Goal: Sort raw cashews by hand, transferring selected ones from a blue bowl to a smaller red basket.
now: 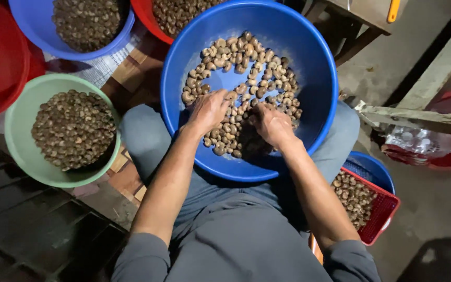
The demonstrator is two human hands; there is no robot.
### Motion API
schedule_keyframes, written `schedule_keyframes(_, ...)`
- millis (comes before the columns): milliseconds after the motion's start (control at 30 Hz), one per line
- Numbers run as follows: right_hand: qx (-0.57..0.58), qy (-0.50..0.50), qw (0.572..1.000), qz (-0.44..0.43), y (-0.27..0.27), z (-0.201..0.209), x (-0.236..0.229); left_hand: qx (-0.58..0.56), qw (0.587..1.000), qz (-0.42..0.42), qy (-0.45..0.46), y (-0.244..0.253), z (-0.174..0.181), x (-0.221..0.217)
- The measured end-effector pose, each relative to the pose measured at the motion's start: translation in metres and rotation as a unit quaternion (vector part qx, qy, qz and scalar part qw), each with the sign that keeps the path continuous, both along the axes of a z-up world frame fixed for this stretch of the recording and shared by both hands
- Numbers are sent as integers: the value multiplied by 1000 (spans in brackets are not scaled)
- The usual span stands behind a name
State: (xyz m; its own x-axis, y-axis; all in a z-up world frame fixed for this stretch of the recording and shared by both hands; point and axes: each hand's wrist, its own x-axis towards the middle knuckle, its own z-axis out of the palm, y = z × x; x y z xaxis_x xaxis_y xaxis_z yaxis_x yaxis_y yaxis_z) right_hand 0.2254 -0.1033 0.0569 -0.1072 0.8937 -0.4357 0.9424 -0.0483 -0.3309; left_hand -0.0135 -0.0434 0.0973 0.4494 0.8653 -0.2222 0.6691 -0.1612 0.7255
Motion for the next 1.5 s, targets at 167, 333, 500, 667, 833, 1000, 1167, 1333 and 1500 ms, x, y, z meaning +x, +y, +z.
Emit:
schedule_keyframes(167,-25,-12,1000,-5,-4,-5,7,143,988,-23,52,25,-78,33)
schedule_keyframes(333,8,37,999,-25,-1,-5,14,142,986,-16,81,26,-107,45)
schedule_keyframes(500,62,52,997,3,24,17,-6,162,976,-30,142,25,-110,43)
schedule_keyframes(667,113,35,993,10,45,16,-31,127,985,39,107,21,-96,39)
schedule_keyframes(833,108,43,993,1,40,8,-37,72,984,160,-3,28,-67,32)
schedule_keyframes(1000,116,57,991,-27,43,-2,-29,18,981,190,-48,34,-72,32)
schedule_keyframes(1167,92,492,812,-300,55,42,-18,56,985,145,-78,19,-47,43)
schedule_keyframes(1333,50,697,602,-386,60,82,-8,115,990,44,66,22,-109,49)
schedule_keyframes(1500,41,649,606,-459,63,56,-1,203,970,-16,136,26,-144,45)
